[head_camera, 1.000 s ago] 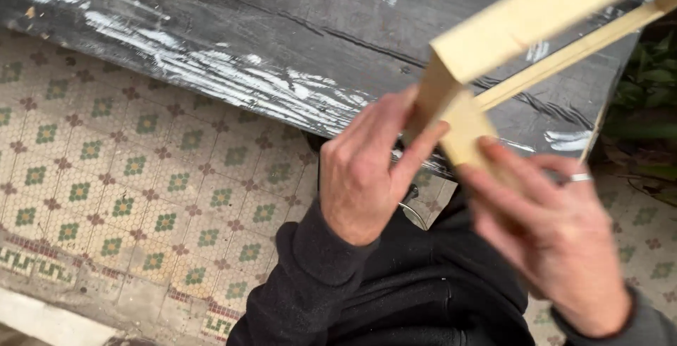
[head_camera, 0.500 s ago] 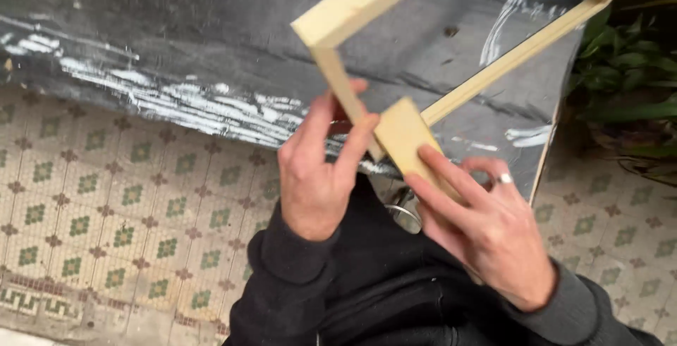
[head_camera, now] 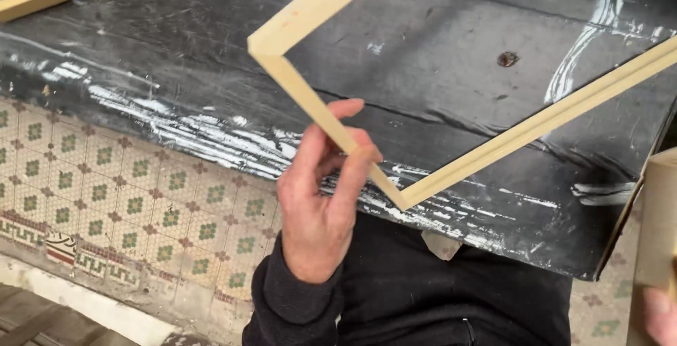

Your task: Sanding the surfaces and edges of a wooden picture frame using a sanding block.

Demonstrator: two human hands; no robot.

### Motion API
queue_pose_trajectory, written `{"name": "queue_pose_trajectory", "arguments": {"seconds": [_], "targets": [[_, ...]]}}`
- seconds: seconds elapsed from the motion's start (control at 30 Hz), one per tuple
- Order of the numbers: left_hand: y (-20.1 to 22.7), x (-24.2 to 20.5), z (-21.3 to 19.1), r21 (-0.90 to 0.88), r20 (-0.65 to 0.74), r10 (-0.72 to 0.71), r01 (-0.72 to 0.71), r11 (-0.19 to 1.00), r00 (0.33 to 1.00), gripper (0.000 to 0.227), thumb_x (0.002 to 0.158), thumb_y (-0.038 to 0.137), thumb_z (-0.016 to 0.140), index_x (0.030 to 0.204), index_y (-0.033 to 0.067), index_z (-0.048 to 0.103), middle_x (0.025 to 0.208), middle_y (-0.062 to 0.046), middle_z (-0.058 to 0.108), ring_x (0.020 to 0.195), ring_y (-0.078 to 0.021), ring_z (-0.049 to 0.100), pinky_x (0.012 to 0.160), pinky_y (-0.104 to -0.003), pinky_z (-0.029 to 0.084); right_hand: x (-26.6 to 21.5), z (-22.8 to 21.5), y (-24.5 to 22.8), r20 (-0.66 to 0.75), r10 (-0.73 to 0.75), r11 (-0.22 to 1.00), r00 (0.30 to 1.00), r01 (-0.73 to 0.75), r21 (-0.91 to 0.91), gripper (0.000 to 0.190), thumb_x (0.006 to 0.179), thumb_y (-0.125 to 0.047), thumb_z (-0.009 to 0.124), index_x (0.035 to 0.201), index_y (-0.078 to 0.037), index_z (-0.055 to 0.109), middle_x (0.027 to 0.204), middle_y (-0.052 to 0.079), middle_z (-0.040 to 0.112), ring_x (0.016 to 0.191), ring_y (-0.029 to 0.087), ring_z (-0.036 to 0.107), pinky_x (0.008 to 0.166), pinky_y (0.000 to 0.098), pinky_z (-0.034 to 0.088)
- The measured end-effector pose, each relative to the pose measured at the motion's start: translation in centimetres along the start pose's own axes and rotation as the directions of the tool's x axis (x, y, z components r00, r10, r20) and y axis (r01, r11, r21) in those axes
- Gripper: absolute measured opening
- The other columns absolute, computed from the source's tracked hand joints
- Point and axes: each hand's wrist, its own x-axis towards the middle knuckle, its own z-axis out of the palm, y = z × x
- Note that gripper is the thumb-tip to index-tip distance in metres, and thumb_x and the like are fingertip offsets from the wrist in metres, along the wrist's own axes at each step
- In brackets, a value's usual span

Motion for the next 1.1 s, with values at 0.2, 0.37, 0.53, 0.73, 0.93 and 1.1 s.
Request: {"name": "queue_pose_trajectory", "arguments": {"seconds": [0.2,0.37,0.53,0.73,0.93,1.1], "targets": [[-0.7,0.6,-0.3,-0.077,0.006,0.002,-0.002,0.997,1.000,0.037,0.105,0.003,0.061,0.140,-0.0021,0.055,0.101,-0.003,0.067,0.091,-0.0097,0.068,0.081,-0.023,0.058,2.8,2.4,-8.0,0.164,-0.530,0.768,0.832,0.553,-0.323,0.040,0.075,0.000,0.072,0.114,-0.005,0.065,0.134,0.013,0.065,0.118,0.037,0.069,0.090,0.0425,0.054],[-1.5,0.9,-0.5,-0.123,0.013,0.031,-0.029,0.992,0.999,0.034,0.106,0.002,0.058,0.139,-0.0027,0.054,0.099,-0.005,0.067,0.091,-0.0081,0.066,0.082,-0.022,0.054,5.1,5.9,-19.1,0.168,-0.442,0.870,0.881,0.467,-0.161,0.053,0.065,-0.015,0.085,0.117,-0.016,0.075,0.136,0.002,0.067,0.097,0.028,0.065,0.084,0.0353,0.054],[-0.9,0.2,-0.4,-0.030,-0.061,-0.002,0.001,1.000,0.998,0.034,0.105,0.003,0.059,0.139,-0.0022,0.056,0.093,-0.005,0.068,0.085,-0.0078,0.065,0.074,-0.021,0.051,9.9,0.8,-16.0,0.173,-0.506,0.786,0.845,0.534,-0.312,0.058,0.069,-0.014,0.082,0.127,-0.014,0.072,0.139,0.007,0.067,0.107,0.028,0.062,0.095,0.0416,0.050],[-0.5,-0.6,-0.2,-0.006,-0.050,0.084,-0.084,0.996,0.995,0.034,0.104,0.003,0.059,0.137,-0.0026,0.054,0.098,-0.004,0.067,0.092,-0.0097,0.068,0.082,-0.023,0.056,11.2,-0.4,-14.5,0.084,-0.455,0.765,0.887,0.437,-0.473,0.060,0.075,-0.010,0.081,0.133,-0.016,0.070,0.118,0.005,0.070,0.106,0.032,0.058,0.093,0.0417,0.049],[-0.7,-0.8,-0.2,0.107,-0.099,0.086,-0.075,0.991,0.991,0.035,0.104,0.003,0.057,0.138,-0.0024,0.053,0.096,-0.006,0.071,0.092,-0.0103,0.070,0.084,-0.023,0.056,10.9,-0.5,-13.8,0.153,-0.547,0.777,0.823,0.568,-0.272,0.060,0.071,-0.010,0.078,0.130,-0.020,0.072,0.111,-0.003,0.071,0.098,0.025,0.063,0.088,0.0388,0.050],[-0.7,-0.7,-0.4,0.059,-0.093,0.181,-0.176,0.983,0.979,0.034,0.107,0.003,0.056,0.140,-0.0034,0.052,0.099,-0.006,0.070,0.094,-0.0098,0.068,0.085,-0.023,0.056,14.1,-1.6,-13.1,-0.017,-0.606,0.690,0.796,0.514,-0.510,0.055,0.077,-0.010,0.079,0.130,-0.014,0.068,0.132,0.009,0.070,0.102,0.032,0.061,0.093,0.0427,0.050]]}}
